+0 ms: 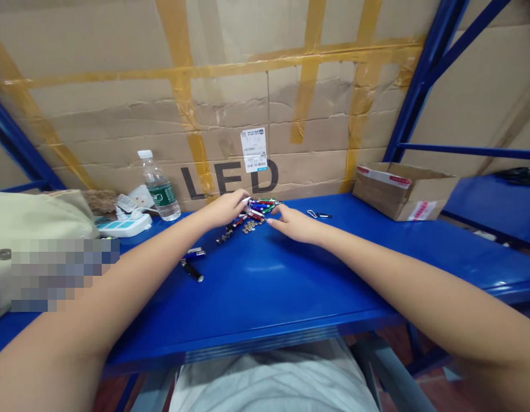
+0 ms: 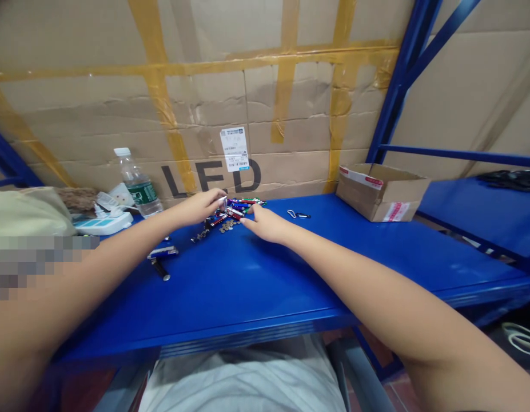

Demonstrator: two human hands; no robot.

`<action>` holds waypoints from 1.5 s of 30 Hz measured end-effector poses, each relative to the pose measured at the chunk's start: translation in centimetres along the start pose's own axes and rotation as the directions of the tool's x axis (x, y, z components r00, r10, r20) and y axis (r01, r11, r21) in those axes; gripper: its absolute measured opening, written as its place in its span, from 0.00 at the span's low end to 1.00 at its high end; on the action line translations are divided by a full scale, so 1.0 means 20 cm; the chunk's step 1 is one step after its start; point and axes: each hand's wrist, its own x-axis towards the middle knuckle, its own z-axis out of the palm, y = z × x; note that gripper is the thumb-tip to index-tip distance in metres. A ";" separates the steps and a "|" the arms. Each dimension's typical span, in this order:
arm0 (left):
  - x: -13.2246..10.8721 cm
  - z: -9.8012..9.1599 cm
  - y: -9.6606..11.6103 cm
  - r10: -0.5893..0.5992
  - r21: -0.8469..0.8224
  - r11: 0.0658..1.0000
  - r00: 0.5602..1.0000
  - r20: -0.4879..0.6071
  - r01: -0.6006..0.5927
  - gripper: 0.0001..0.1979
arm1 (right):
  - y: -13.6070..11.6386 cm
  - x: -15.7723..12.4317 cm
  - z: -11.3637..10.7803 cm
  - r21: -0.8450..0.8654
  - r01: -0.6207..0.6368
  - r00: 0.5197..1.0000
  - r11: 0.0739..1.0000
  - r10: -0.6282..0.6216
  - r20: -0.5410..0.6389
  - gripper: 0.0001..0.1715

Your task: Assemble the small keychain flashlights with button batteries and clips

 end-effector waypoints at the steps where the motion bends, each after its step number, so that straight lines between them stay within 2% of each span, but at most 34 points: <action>1: 0.07 0.00 -0.03 -0.001 0.029 1.000 1.000 0.007 0.001 0.15 | 0.02 0.00 -0.02 -0.006 -0.018 1.000 1.000 0.018 -0.003 0.22; 4: 0.25 0.03 -0.09 -0.075 0.129 0.989 0.997 0.011 0.073 0.17 | 0.05 0.00 -0.05 -0.099 -0.038 0.998 0.994 0.042 0.040 0.27; 7: 0.35 0.10 -0.13 -0.118 0.156 0.981 0.993 0.014 0.115 0.17 | 0.04 0.00 -0.06 -0.211 -0.002 0.995 0.977 0.023 0.098 0.25; 13: 0.37 0.19 -0.19 -0.176 0.229 0.959 0.984 0.032 0.164 0.16 | 0.04 0.00 -0.06 -0.343 0.051 0.992 0.938 -0.007 0.128 0.18; 16: 0.36 0.17 -0.19 -0.174 0.270 0.950 0.984 0.045 0.156 0.15 | 0.06 0.01 -0.06 -0.359 0.067 0.990 0.931 -0.016 0.142 0.16; 18: 0.35 0.12 -0.17 -0.161 0.294 0.945 0.986 0.045 0.141 0.15 | 0.06 0.01 -0.06 -0.359 0.076 0.988 0.930 -0.021 0.154 0.15; 21: 0.30 0.01 -0.15 -0.140 0.313 0.942 0.989 0.045 0.119 0.15 | 0.07 0.01 -0.06 -0.346 0.090 0.987 0.934 -0.036 0.159 0.13; 23: 0.21 -0.08 -0.14 -0.125 0.315 0.944 0.990 0.071 0.097 0.12 | 0.08 0.01 -0.05 -0.338 0.094 0.986 0.936 -0.041 0.160 0.12; 26: 0.02 -0.15 -0.16 -0.049 0.287 0.958 0.970 0.236 -0.022 0.10 | 0.07 0.03 -0.03 -0.344 0.114 0.989 0.932 -0.073 0.130 0.12; 27: -0.05 -0.16 -0.17 -0.034 0.283 0.958 0.966 0.255 -0.040 0.11 | 0.07 0.03 -0.02 -0.355 0.144 0.988 0.924 -0.111 0.110 0.13; 30: -0.22 -0.11 -0.21 -0.042 0.344 0.938 0.979 0.201 -0.031 0.14 | 0.05 0.05 0.03 -0.390 0.305 0.951 0.869 -0.302 0.071 0.16; 33: -0.29 -0.01 -0.25 0.055 0.355 0.928 0.984 0.167 -0.112 0.19 | 0.03 0.05 0.08 -0.369 0.425 0.904 0.827 -0.406 0.131 0.22; 36: -0.29 0.05 -0.27 0.111 0.362 0.917 0.979 0.169 -0.166 0.21 | 0.03 0.05 0.11 -0.317 0.430 0.901 0.846 -0.379 0.210 0.26; 39: -0.29 0.06 -0.28 0.110 0.359 0.920 0.982 0.151 -0.158 0.19 | 0.04 0.04 0.11 -0.303 0.410 0.909 0.860 -0.358 0.214 0.27; 45: -0.29 0.05 -0.32 -0.003 0.362 0.932 0.995 0.102 -0.034 0.18 | 0.05 0.05 0.10 -0.278 0.413 0.906 0.867 -0.358 0.227 0.27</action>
